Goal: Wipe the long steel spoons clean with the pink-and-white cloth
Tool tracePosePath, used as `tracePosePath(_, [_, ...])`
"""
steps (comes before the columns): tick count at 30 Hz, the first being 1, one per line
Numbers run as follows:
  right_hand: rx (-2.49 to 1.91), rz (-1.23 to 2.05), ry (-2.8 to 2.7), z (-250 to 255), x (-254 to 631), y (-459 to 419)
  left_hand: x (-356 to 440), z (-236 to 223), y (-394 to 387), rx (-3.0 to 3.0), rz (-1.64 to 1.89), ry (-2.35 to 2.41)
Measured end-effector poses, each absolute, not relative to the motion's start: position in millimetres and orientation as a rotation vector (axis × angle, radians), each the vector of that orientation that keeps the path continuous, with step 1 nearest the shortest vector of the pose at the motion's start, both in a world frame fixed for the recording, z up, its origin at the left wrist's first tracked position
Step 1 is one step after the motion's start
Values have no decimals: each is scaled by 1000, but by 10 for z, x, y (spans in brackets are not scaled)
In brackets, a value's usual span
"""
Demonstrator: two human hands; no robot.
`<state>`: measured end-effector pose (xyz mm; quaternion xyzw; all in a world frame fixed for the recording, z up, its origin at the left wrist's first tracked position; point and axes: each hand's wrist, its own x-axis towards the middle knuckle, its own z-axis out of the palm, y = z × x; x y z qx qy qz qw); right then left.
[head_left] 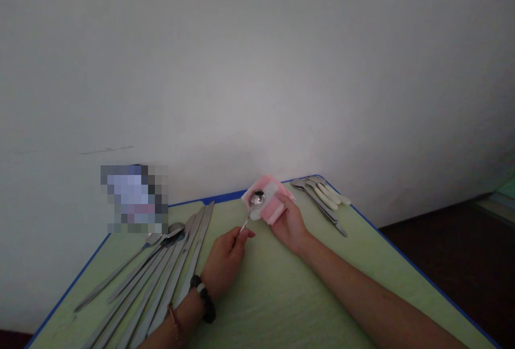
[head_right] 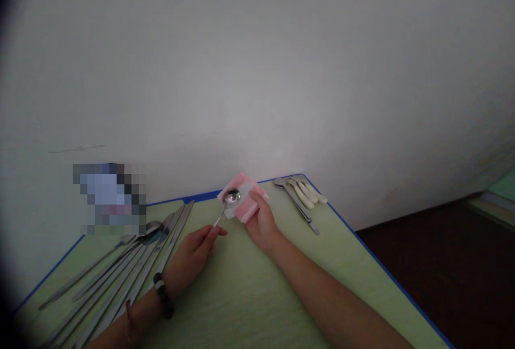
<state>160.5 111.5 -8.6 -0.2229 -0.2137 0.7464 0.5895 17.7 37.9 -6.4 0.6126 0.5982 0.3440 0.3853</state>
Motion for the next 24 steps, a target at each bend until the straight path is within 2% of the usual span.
tracePosePath(5, [-427,1857,-476,-66,1668,1142,184,-56,373,1583,848,1546])
tracePosePath(19, [-449,1875,-628,-42,1679,1133,167,-93,336,1606,855,1490])
tracePosePath(24, [-511,1860,-777,-108,1643,1105,183,-84,304,1810,830,1555])
